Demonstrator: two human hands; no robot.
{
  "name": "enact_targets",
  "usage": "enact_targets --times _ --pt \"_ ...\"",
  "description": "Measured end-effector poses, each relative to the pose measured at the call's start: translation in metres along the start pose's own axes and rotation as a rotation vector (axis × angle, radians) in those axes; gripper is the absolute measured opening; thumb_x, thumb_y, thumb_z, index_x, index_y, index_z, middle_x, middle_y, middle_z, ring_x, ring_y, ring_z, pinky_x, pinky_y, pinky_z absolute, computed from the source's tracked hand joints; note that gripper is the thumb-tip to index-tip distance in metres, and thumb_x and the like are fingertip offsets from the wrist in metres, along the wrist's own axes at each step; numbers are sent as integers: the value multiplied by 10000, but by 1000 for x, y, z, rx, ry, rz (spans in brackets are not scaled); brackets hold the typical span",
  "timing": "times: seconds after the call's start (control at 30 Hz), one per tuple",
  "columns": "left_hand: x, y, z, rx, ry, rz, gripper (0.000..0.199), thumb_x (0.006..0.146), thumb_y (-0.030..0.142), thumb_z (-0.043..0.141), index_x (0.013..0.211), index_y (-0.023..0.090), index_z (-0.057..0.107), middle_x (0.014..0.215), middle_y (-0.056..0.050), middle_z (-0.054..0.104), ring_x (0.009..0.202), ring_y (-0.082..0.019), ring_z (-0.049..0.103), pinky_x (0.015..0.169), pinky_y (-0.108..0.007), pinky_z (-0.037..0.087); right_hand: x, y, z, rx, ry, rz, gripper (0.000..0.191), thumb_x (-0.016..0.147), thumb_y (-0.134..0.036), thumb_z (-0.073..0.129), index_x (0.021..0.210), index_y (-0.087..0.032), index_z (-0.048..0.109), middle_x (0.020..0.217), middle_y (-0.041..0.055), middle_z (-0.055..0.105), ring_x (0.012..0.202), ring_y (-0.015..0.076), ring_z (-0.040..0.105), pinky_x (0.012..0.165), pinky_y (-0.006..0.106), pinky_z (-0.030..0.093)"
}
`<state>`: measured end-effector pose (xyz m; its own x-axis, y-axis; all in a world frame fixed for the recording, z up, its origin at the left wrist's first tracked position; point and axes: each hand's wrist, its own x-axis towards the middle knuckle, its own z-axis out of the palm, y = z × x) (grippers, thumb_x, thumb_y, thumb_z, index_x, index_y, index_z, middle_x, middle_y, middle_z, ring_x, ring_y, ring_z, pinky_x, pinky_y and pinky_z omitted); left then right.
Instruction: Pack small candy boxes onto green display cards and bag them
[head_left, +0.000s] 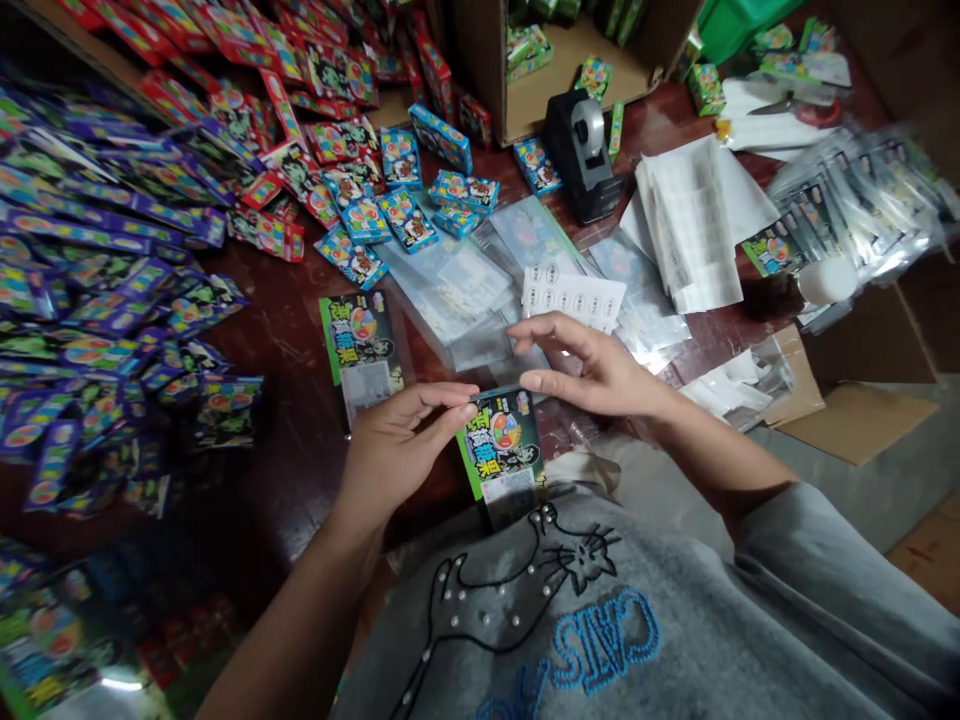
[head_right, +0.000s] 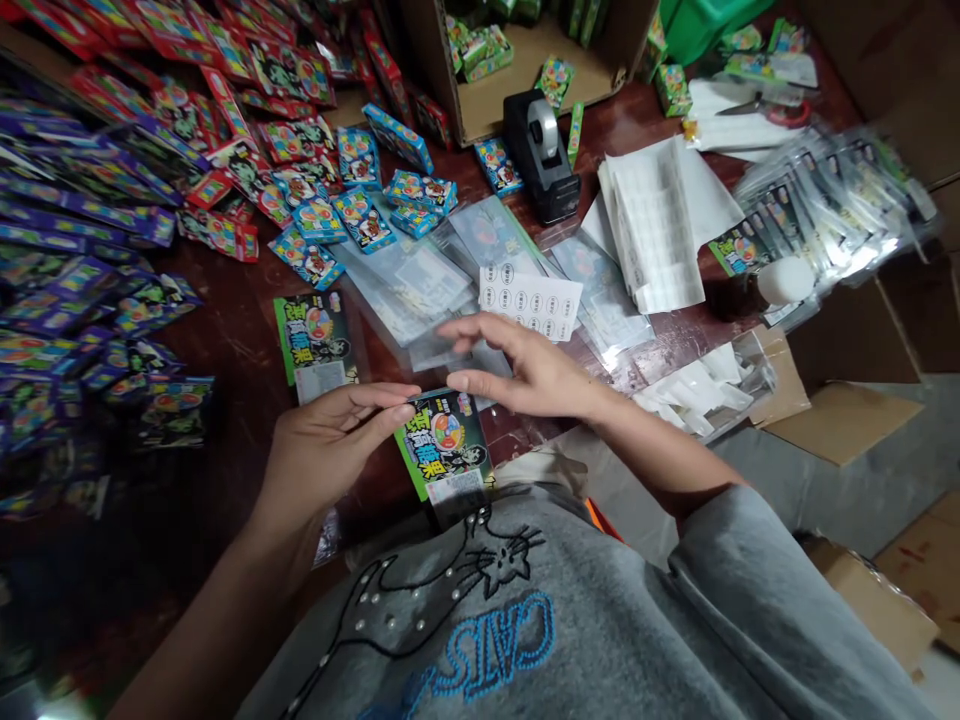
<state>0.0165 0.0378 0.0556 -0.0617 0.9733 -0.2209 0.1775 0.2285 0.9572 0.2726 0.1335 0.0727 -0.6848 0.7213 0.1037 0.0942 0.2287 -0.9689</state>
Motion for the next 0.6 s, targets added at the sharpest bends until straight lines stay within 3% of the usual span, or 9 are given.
enact_targets --times 0.1,0.2,0.3,0.37,0.47,0.53,0.6 --pt "0 1 4 29 -18 11 136 870 386 843 890 262 790 1068 -27 864 1010 -205 816 1003 -391 658 22 -18 -13 -193 -230 -60 164 998 -350 761 1036 -200 707 1080 60 728 1141 215 629 1097 425 485" --pt "-2 2 5 45 -24 26 142 864 381 849 887 253 792 1047 -31 867 975 -201 821 961 -371 671 39 -26 -9 -347 -446 -21 64 951 -221 757 960 -202 696 1021 56 709 1156 229 616 1100 421 477" --pt "-4 -1 3 20 -19 56 132 878 362 846 900 241 798 1075 -36 868 989 -192 823 968 -355 668 45 -28 2 -496 -452 55 70 941 -201 741 996 -191 699 1059 81 692 1164 257 616 1089 436 488" --pt "-8 -4 2 6 0 73 136 889 355 840 912 227 799 1094 -47 867 998 -192 823 970 -351 665 42 -30 9 -558 -378 89 224 942 -253 761 1142 -180 693 1170 110 674 1174 275 622 1043 437 517" --pt "-16 -8 3 -32 28 107 143 904 341 825 938 203 801 1084 -70 866 986 -195 823 956 -345 664 32 -35 18 -587 -304 39 266 989 -295 725 1230 -191 683 1232 125 663 1178 275 646 988 413 545" --pt "-23 -10 3 -68 45 135 138 924 327 803 973 198 803 1077 -77 865 980 -190 822 950 -337 662 29 -35 21 -545 -367 -23 168 1070 -331 624 1144 -213 719 1170 100 711 1105 243 696 954 379 551" --pt "-34 -12 -5 -91 73 162 144 956 317 763 1031 201 804 1123 -86 860 1024 -191 820 968 -338 659 38 -30 25 -477 -468 -15 233 1112 -399 571 1169 -242 735 1112 62 773 975 203 745 873 341 555"
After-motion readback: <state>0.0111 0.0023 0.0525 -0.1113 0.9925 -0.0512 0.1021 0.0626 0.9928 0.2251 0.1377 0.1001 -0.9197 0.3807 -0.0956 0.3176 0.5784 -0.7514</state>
